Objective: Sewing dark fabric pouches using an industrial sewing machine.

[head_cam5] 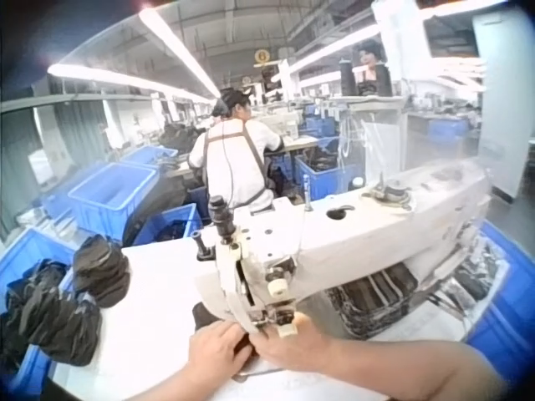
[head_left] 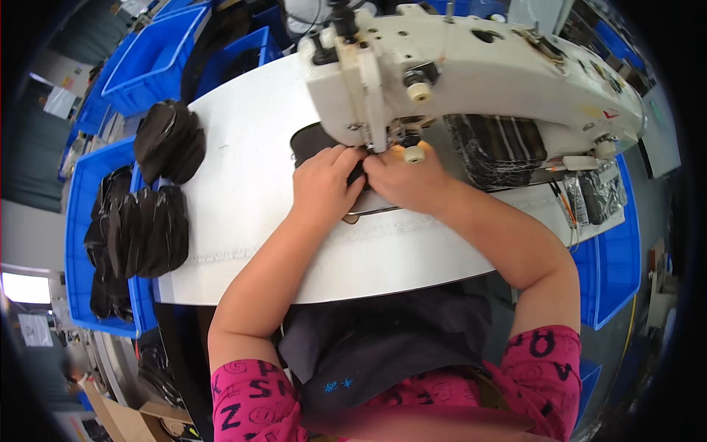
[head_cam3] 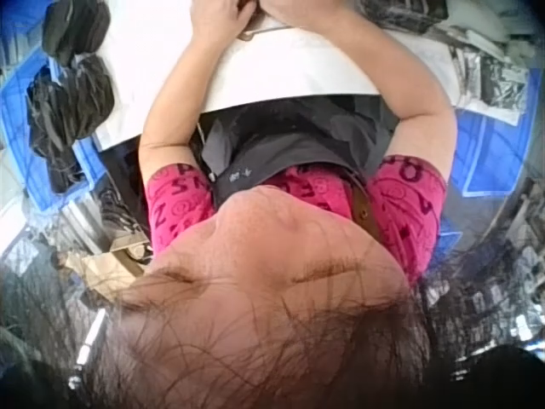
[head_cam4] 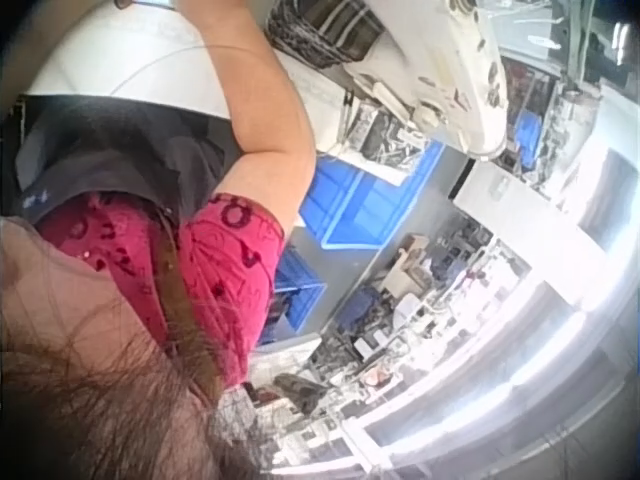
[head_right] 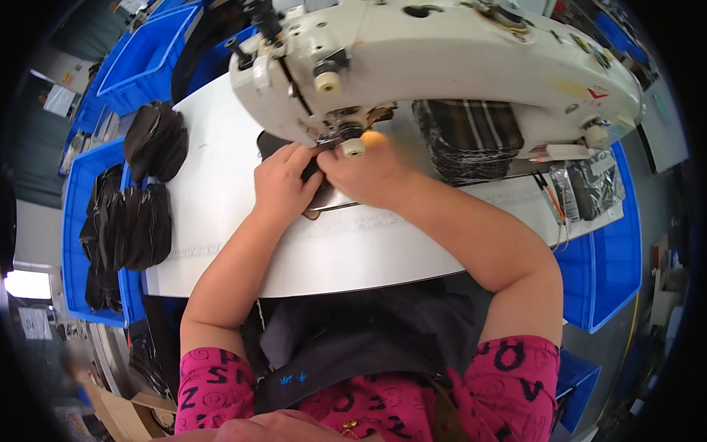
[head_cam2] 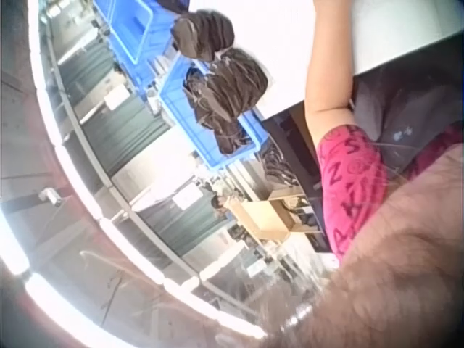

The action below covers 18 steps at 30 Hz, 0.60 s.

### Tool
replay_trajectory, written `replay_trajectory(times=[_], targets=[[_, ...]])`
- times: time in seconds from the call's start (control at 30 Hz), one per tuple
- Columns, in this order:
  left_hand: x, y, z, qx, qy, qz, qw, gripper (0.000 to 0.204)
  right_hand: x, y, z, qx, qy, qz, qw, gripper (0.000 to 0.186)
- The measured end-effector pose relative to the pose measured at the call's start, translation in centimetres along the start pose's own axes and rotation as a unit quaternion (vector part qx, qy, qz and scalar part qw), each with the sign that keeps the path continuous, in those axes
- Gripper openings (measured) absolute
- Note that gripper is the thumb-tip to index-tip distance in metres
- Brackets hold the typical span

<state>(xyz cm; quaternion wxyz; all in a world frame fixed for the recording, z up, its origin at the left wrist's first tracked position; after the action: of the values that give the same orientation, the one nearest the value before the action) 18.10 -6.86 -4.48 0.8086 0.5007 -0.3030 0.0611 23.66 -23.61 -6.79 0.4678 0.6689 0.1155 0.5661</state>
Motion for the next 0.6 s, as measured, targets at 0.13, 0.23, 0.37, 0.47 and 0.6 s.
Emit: replay_trajectory(times=[0.13,0.23,0.37,0.47,0.6], targets=[[-0.4,0.6,-0.9,-0.035,-0.007,-0.004,0.999,0.032,0.3,-1.5,-0.6,-0.141,0.057,-0.041,0.987,0.016],[-0.5,0.9,-0.8,-0.117,0.063,-0.043,0.99,0.023,0.4,-0.4,-0.4,-0.097,0.045,0.021,0.994,0.02],[-0.6,1.0,-2.8,-0.224,0.07,-0.11,0.966,0.022,0.3,-0.4,0.0,-0.093,0.059,0.013,0.994,0.022],[0.9,2.0,-2.6,-0.245,0.054,-0.203,0.947,0.023,0.0,-0.6,0.1,-0.053,0.056,0.021,0.997,0.02],[1.8,2.2,-3.2,-0.257,0.126,-0.296,0.911,0.02,-0.5,-0.9,-0.4,-0.081,0.059,-0.06,0.993,0.024]])
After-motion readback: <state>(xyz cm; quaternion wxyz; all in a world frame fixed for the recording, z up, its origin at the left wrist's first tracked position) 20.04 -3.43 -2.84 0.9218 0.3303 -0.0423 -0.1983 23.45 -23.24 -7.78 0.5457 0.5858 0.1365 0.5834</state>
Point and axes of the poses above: each hand's wrist, its own x-axis towards the middle knuckle, its own y-axis out of the back of the hand, z = x × y, the point moved 2 cm from there along x, towards the middle knuckle, and after that the axes turned 4 degrees about -x, right-handed, at the moved point
